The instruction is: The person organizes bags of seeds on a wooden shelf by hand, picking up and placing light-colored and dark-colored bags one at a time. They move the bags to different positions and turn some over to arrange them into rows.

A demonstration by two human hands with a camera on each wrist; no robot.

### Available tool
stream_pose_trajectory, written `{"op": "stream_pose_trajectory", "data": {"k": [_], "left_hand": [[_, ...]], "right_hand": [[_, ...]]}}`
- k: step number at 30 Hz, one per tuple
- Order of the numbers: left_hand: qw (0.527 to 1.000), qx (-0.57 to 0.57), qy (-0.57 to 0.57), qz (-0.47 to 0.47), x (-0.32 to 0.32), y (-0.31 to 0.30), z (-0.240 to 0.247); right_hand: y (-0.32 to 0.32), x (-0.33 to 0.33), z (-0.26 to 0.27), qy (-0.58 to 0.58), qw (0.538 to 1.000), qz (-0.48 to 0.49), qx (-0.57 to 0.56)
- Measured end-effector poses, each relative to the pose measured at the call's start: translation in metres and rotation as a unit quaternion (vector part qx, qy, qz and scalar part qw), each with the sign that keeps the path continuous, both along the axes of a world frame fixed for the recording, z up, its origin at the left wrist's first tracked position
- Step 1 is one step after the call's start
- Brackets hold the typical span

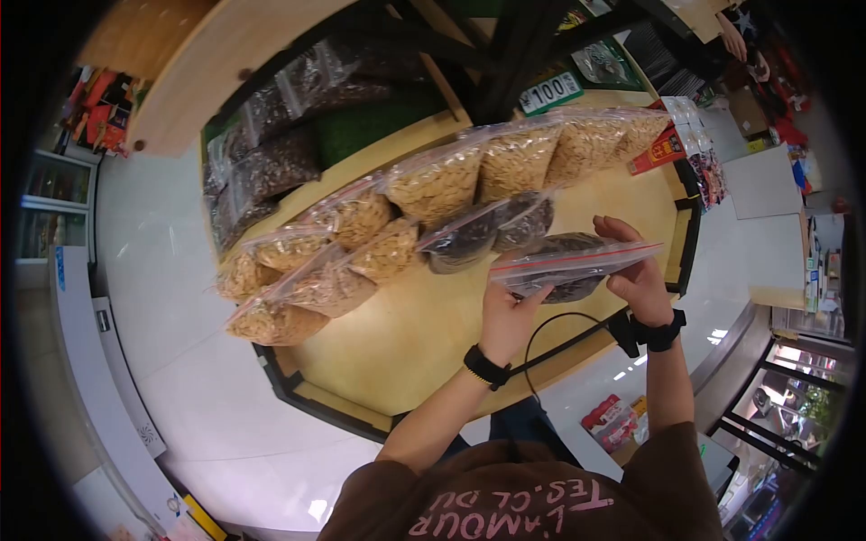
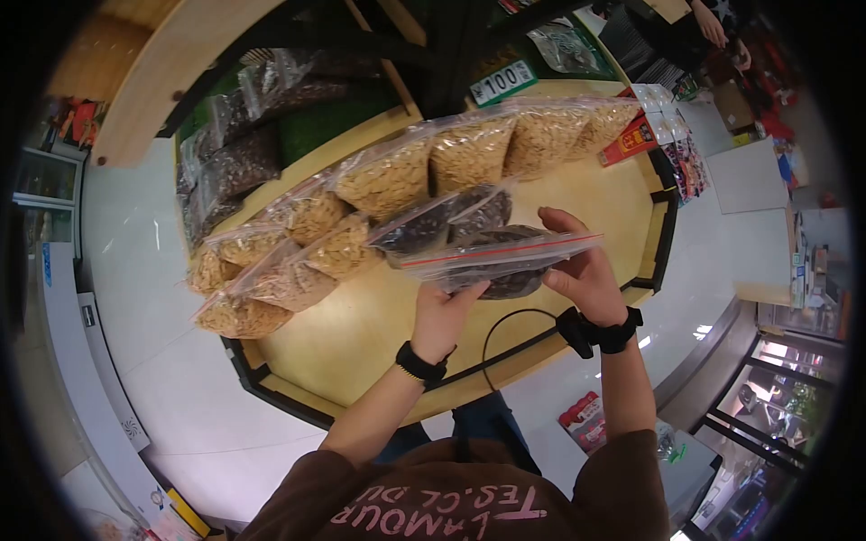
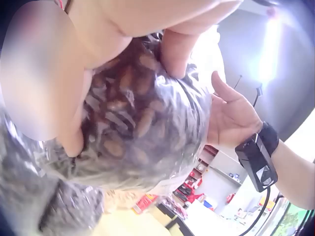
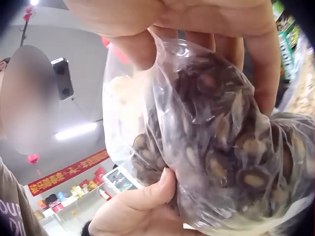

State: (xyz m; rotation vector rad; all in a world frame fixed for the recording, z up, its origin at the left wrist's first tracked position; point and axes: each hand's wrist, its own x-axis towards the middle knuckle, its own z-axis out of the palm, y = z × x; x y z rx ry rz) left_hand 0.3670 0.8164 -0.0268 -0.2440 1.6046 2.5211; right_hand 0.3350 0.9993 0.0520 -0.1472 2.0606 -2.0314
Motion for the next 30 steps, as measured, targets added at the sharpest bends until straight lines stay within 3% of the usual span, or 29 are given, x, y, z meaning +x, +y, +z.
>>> {"op": "stream_pose_trajectory", "data": {"k": [1, 2, 5, 6, 10, 13, 20, 23, 26, 30], "left_hand": [[0.998, 0.057, -0.032, -0.016, -0.002, 0.022, -0.005], [0.999, 0.039, -0.015, 0.001, -0.003, 0.046, -0.026], [0.990, -0.129, 0.045, 0.033, -0.020, 0.093, -0.037], [0.992, -0.114, 0.039, 0.040, -0.024, 0.109, -0.052], [0.982, -0.178, 0.043, 0.044, -0.049, 0.156, -0.100], [0.989, -0.107, 0.016, 0.098, -0.070, 0.178, -0.115], [0.946, -0.316, 0.051, 0.043, -0.086, 0.179, -0.134], [0.958, -0.277, 0.070, 0.010, -0.083, 0.176, -0.131], [0.940, -0.325, 0.102, -0.034, -0.086, 0.167, -0.131], [0.961, -0.255, 0.093, -0.058, -0.091, 0.164, -0.133]], "right_hand": [[0.021, 0.002, -0.013, -0.019, 0.999, -0.025, -0.035], [0.044, 0.004, -0.026, -0.068, 0.997, 0.020, 0.005], [0.091, -0.002, -0.063, -0.096, 0.976, 0.049, 0.191], [0.097, -0.004, -0.074, -0.162, 0.981, -0.045, 0.102], [0.144, -0.043, -0.130, -0.087, 0.982, -0.027, 0.168], [0.151, -0.073, -0.153, -0.140, 0.982, -0.063, 0.109], [0.141, -0.126, -0.212, -0.168, 0.980, -0.097, 0.042], [0.129, -0.126, -0.227, -0.119, 0.986, -0.107, 0.054], [0.118, -0.117, -0.241, -0.046, 0.987, -0.120, 0.093], [0.121, -0.109, -0.258, -0.038, 0.980, -0.140, 0.139]]}}
